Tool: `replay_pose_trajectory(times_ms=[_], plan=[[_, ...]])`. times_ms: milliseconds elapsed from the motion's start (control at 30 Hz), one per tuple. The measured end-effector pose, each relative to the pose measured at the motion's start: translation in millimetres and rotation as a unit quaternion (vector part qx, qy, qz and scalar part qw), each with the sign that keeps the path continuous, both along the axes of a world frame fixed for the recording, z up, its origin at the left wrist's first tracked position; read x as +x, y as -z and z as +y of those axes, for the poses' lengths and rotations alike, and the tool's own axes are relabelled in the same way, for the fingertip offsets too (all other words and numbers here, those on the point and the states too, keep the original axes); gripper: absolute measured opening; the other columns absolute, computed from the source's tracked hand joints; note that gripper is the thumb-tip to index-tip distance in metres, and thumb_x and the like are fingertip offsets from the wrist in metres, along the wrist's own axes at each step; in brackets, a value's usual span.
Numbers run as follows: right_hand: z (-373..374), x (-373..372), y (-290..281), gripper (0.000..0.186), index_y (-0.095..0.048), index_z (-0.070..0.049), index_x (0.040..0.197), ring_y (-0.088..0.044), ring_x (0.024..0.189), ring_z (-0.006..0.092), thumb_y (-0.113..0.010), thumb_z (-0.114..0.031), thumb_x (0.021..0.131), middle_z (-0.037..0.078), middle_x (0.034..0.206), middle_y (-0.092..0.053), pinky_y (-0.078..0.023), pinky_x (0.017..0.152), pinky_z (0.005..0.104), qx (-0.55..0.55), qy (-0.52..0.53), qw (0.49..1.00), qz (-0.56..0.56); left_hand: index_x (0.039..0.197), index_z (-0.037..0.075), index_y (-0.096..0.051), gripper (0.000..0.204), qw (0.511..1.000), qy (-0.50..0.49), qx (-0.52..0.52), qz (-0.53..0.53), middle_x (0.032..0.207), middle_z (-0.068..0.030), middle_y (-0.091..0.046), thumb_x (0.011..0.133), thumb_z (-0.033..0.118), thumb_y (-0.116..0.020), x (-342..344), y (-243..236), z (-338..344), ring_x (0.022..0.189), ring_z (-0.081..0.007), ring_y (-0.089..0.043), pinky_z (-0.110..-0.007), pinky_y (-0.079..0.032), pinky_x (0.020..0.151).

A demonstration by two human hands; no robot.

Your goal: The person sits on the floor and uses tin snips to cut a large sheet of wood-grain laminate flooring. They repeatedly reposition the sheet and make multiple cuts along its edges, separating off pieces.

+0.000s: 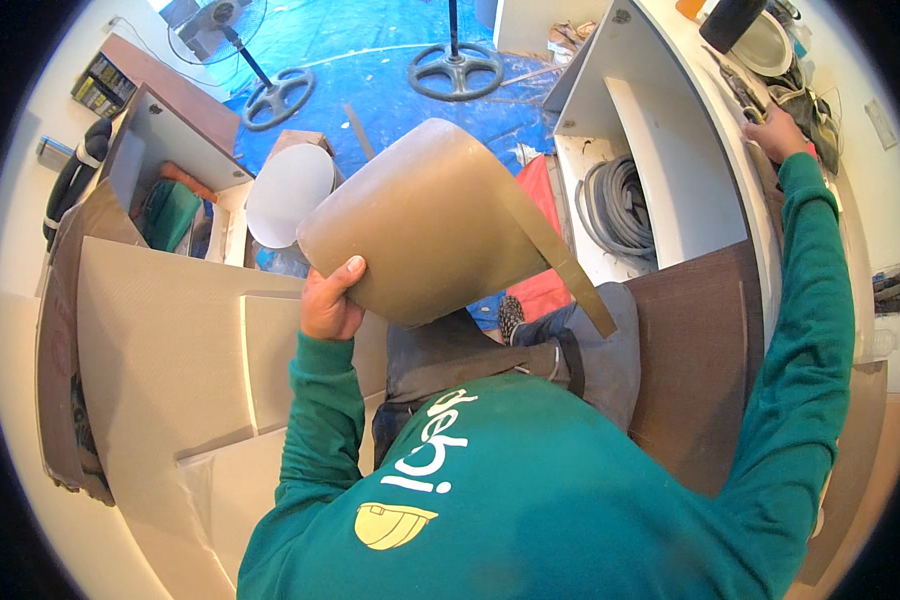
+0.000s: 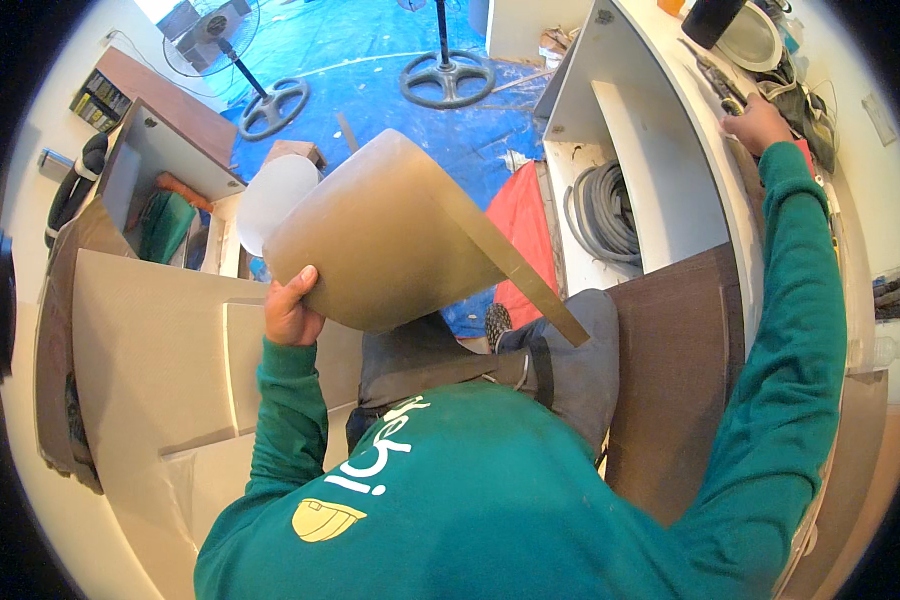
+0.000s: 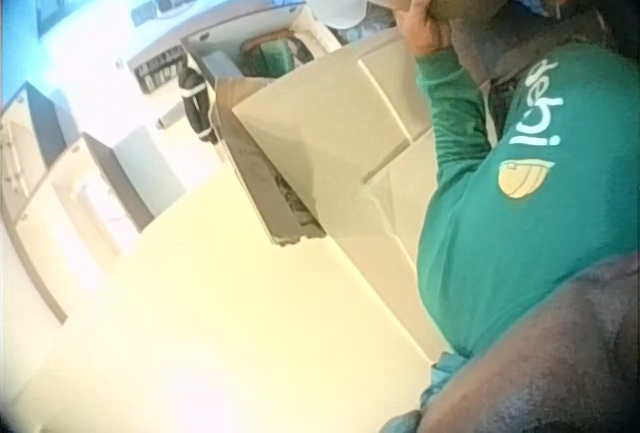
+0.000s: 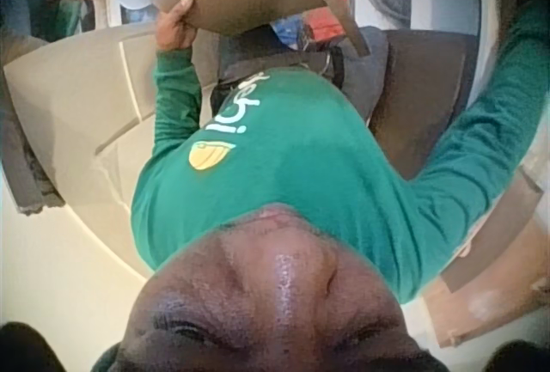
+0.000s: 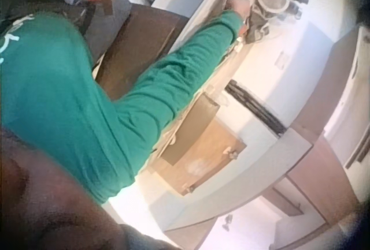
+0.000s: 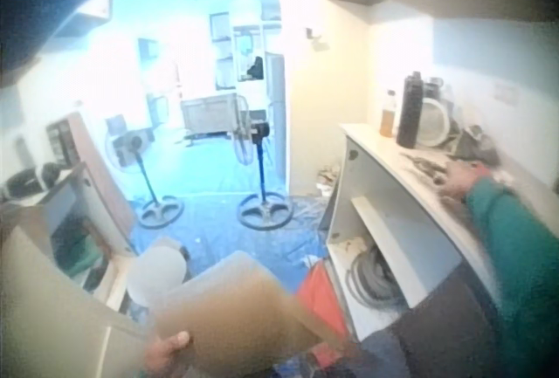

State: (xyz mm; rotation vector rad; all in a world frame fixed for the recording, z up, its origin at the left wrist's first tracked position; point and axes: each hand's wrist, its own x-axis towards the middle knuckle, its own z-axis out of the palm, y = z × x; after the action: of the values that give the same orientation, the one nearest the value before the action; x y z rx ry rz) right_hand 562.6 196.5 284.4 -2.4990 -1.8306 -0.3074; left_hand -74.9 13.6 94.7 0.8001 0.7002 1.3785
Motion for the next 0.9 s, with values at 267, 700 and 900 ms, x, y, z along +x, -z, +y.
replay_pose_trajectory(times_ms=[267, 700, 900], plan=[[-64.6, -131.6, -47.7, 0.060, -0.062, 0.003, 0.128, -0.062, 0.109, 0.0188, -0.069, -0.039, 0.087, 0.013, 0.118, -0.068, -0.045, 0.095, 0.0295, 0.213, -0.183, 0.848, 0.450, 0.140, 0.003, -0.053, 0.055, 0.998, -0.002, 0.053, 0.015, 0.135, -0.0107, -0.061, 0.088, 0.003, -0.073, -13.1, -32.1, 20.7, 0.125, -0.0251, -0.058, -0.042, -0.045, 0.109], [-196.9, -271.0, 80.9, 0.060, -0.051, 0.005, 0.141, -0.061, 0.102, 0.0149, -0.065, -0.011, 0.086, 0.008, 0.113, -0.065, -0.049, 0.093, 0.0304, -0.064, -0.252, 0.634, 0.728, 0.142, 0.003, -0.050, 0.063, 0.985, -0.043, 0.137, 0.098, 0.136, -0.0110, -0.061, 0.086, 0.013, -0.078, -52.3, -91.0, 39.9, 0.127, -0.0274, -0.058, -0.044, -0.042, 0.111], [-208.8, -272.5, 88.3, 0.049, -0.059, 0.004, 0.133, -0.056, 0.090, 0.0094, -0.073, -0.018, 0.091, 0.002, 0.100, -0.063, -0.048, 0.084, 0.0273, -0.101, -0.321, 0.685, 0.646, 0.141, 0.002, -0.051, 0.060, 0.982, -0.046, 0.160, 0.092, 0.135, -0.0108, -0.062, 0.087, 0.012, -0.077, -51.3, -95.9, 40.2, 0.125, -0.0273, -0.059, -0.043, -0.045, 0.109]])
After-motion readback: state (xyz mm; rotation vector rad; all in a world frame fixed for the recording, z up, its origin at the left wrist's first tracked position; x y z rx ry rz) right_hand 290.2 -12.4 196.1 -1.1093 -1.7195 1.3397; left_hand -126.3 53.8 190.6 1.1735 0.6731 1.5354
